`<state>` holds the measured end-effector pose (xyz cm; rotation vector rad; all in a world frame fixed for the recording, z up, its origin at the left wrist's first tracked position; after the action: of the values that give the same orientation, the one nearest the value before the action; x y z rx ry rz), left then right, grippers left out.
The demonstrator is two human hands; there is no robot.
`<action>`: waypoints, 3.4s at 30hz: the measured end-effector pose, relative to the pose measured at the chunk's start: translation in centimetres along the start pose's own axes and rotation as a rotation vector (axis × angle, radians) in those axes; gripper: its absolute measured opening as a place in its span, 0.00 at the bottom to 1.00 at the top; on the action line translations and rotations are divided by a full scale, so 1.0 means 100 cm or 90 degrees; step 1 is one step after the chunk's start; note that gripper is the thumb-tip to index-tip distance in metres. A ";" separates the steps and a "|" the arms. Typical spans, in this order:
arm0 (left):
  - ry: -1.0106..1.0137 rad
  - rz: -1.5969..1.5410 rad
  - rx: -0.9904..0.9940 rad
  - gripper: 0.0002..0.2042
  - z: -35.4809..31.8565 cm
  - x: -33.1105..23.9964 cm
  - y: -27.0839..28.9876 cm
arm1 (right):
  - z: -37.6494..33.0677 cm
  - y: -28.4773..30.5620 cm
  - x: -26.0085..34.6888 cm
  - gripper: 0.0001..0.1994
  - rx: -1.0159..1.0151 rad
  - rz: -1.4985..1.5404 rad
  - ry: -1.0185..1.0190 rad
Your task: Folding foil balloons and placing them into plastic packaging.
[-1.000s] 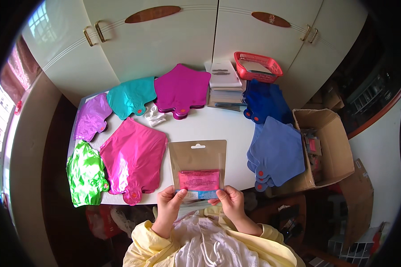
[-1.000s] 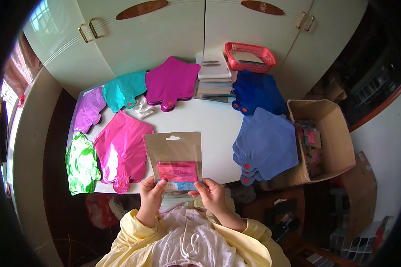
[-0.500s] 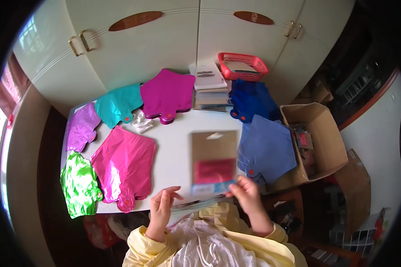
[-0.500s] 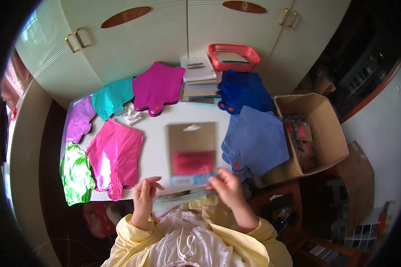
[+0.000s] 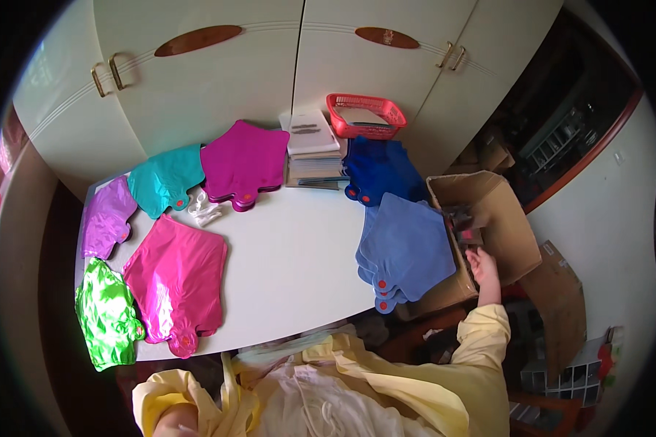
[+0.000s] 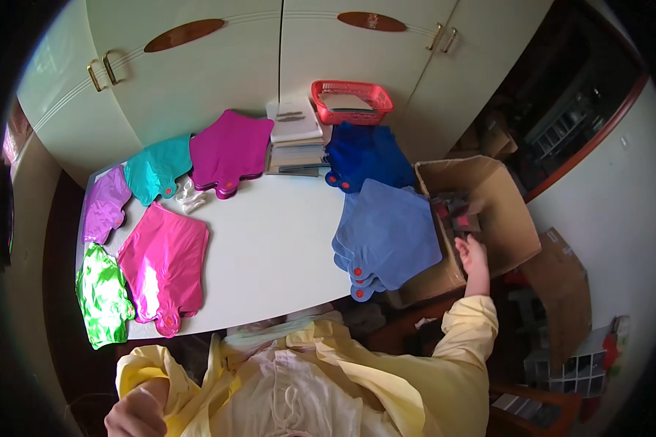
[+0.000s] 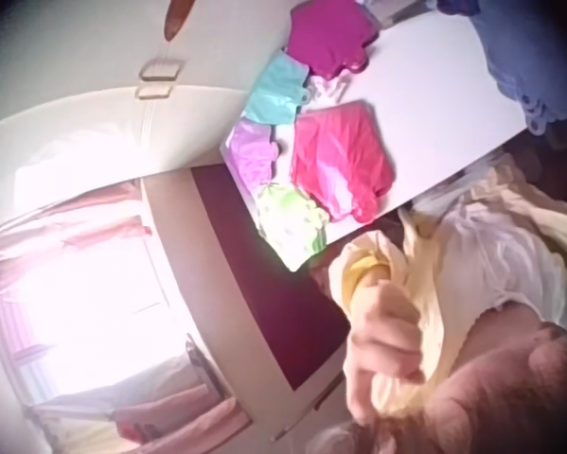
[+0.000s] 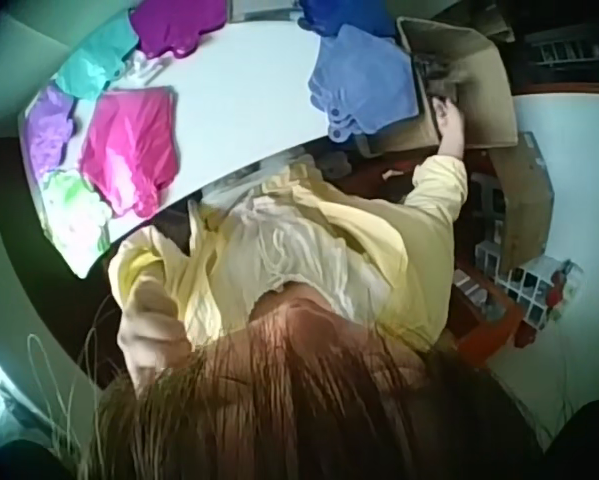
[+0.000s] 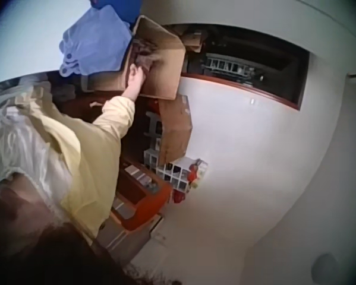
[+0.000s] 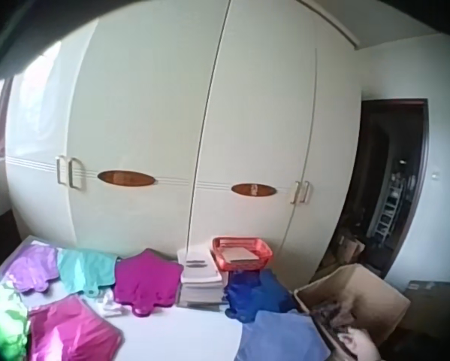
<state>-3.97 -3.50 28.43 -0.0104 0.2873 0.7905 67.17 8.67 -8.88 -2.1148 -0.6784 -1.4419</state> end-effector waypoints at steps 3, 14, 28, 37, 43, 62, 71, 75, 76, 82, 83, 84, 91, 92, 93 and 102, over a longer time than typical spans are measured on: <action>0.012 0.012 0.070 0.03 0.019 0.001 -0.009 | -0.039 -0.025 0.012 0.14 -0.025 -0.072 0.079; -0.009 -0.074 0.064 0.03 0.016 0.022 -0.007 | -0.225 -0.129 0.047 0.17 0.110 -0.076 0.318; -0.016 -0.056 0.048 0.10 0.009 0.018 -0.004 | -0.292 -0.199 0.031 0.14 0.263 -0.138 0.334; -0.006 -0.037 0.050 0.14 0.003 0.012 -0.003 | -0.294 -0.244 0.016 0.15 0.304 -0.463 0.463; -0.015 -0.016 0.049 0.17 0.004 0.000 -0.007 | -0.290 -0.304 0.014 0.18 0.263 -0.782 0.774; 1.071 0.693 -0.224 0.08 -0.444 -0.024 0.116 | -0.421 -0.405 -0.044 0.15 0.647 -0.460 0.842; 1.183 1.040 -0.491 0.14 -0.633 -0.079 0.161 | -0.415 -0.396 -0.061 0.12 0.624 -0.431 0.827; 1.057 1.107 -0.612 0.13 -0.723 -0.119 0.183 | -0.423 -0.401 -0.060 0.12 0.642 -0.435 0.830; 1.048 1.262 -0.440 0.13 -0.740 -0.138 0.188 | -0.422 -0.403 -0.060 0.12 0.652 -0.425 0.818; 0.994 1.219 -0.370 0.12 -0.724 -0.136 0.209 | -0.413 -0.398 -0.064 0.12 0.628 -0.426 0.804; 0.993 1.183 -0.385 0.12 -0.712 -0.136 0.210 | -0.413 -0.397 -0.064 0.12 0.624 -0.428 0.802; 0.998 1.153 -0.409 0.12 -0.701 -0.143 0.202 | -0.417 -0.398 -0.064 0.12 0.631 -0.426 0.806; 0.429 0.106 -1.276 0.11 -0.740 -0.163 0.199 | -0.415 -0.392 -0.056 0.11 0.610 -0.398 0.822; 0.448 0.187 -1.253 0.11 -0.738 -0.171 0.197 | -0.417 -0.393 -0.055 0.11 0.609 -0.395 0.827; 0.463 0.268 -1.228 0.10 -0.737 -0.178 0.195 | -0.417 -0.393 -0.055 0.11 0.610 -0.388 0.825; 0.165 0.184 -1.493 0.03 -0.686 -0.239 0.181 | -0.417 -0.390 -0.052 0.11 0.604 -0.366 0.826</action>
<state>-49.83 -15.40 -29.56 -2.3095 -0.5541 1.0019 11.43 10.78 4.27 -0.0995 -1.0694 -1.8152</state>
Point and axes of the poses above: each hand's wrist, its own z-axis towards the middle knuckle, its own y-axis out of the back of the hand, x = y × z, the point moved 9 cm from there along z, towards the middle knuckle, and after that the axes turned 5 degrees about y, right-handed, at the moved point
